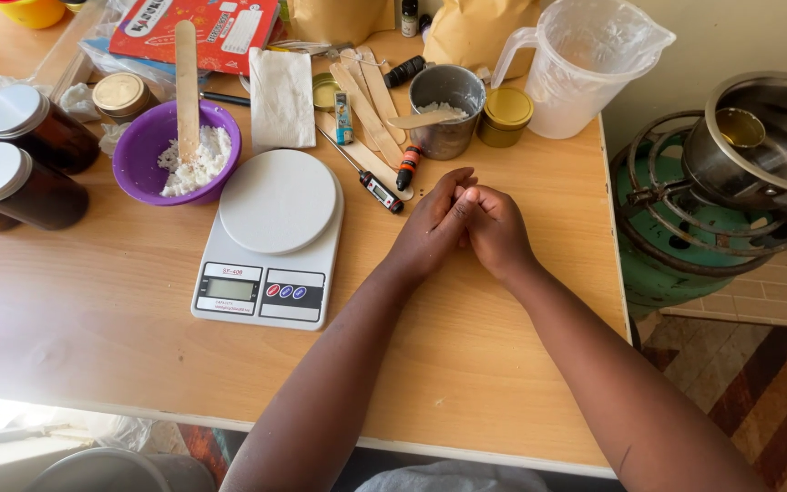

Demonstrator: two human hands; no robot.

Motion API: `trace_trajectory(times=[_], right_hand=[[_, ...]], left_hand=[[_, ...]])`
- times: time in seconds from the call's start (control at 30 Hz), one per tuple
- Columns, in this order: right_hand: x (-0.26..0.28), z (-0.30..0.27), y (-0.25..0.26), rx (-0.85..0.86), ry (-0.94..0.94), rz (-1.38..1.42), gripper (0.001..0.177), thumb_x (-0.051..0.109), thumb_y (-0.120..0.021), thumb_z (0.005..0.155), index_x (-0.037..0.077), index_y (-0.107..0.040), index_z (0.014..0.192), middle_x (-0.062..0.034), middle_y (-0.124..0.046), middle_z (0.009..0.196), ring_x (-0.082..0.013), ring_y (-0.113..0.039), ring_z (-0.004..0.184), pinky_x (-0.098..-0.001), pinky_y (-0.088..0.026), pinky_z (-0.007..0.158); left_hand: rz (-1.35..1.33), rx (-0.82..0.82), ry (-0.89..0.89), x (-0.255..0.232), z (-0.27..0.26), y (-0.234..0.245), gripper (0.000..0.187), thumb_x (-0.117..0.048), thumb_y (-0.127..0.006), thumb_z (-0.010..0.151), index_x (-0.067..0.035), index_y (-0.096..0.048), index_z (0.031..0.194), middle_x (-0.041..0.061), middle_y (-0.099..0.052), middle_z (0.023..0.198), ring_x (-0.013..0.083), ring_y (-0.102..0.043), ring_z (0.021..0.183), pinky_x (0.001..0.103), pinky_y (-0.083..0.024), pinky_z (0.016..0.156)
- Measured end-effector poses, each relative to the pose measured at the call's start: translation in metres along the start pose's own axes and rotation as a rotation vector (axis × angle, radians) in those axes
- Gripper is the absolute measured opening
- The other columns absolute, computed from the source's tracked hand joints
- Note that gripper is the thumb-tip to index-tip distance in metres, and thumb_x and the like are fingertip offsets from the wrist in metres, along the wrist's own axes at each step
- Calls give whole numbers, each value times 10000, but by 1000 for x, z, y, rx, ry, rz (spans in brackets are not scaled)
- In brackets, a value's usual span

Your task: The person lights a portable gas stove, weighs wax flakes on a digital scale, transfers them to a pot, and stirs the melting wax.

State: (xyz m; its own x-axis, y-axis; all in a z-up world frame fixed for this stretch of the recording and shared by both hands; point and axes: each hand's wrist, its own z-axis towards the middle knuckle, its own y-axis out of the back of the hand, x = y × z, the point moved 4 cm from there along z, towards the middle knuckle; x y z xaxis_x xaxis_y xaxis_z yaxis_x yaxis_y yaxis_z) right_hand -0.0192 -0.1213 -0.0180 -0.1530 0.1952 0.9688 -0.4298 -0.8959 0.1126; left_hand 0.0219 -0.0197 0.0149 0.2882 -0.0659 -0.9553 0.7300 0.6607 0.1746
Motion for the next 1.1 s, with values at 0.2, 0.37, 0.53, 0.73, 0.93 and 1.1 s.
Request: trace_trajectory(times=[0.2,0.37,0.53,0.73,0.93,1.1], right_hand=[[2,2,0,25,5,0,449,206,-448,1015,64,-584,612,-88,-522,447,-159,-559,486,-255,-452,541],[6,1,0,-14,-15,66,421,166,-471,993,80,-570,593,-82,-515,432,-145,-563,466,-234,-463,535],[-6,3,1,-1,-37,41,427,156,-471,986,65,-587,585,-90,-514,427,-143,-545,461,-243,-458,528],[-19,6,6,30,-38,85,430,132,-461,982,72,-575,572,-90,-517,431,-142,-545,455,-236,-453,517],[-24,7,4,62,-20,123,422,122,-463,979,70,-560,571,-86,-506,438,-140,-537,458,-231,-448,519],[-17,7,3,66,-22,97,423,120,-456,981,58,-554,574,-105,-511,449,-154,-535,467,-246,-441,520]], left_hand=[[12,11,-25,10,6,0,477,-458,-375,991,-70,-553,1204,56,-570,549,248,-647,717,420,-487,791],[10,8,-47,8,7,-1,416,-426,-403,988,-75,-587,1118,88,-552,546,263,-624,699,424,-487,752],[11,5,-42,15,7,-3,406,-407,-398,995,-66,-591,1101,99,-546,546,269,-612,682,426,-477,736],[53,42,-13,5,5,-1,435,-424,-406,985,-49,-576,1126,104,-561,562,278,-622,711,425,-473,752],[67,42,-10,8,5,0,418,-409,-427,980,-47,-569,1132,115,-555,571,292,-618,732,434,-469,765],[71,42,-13,5,4,1,425,-413,-419,980,-45,-565,1134,125,-554,580,314,-614,753,446,-469,780]])
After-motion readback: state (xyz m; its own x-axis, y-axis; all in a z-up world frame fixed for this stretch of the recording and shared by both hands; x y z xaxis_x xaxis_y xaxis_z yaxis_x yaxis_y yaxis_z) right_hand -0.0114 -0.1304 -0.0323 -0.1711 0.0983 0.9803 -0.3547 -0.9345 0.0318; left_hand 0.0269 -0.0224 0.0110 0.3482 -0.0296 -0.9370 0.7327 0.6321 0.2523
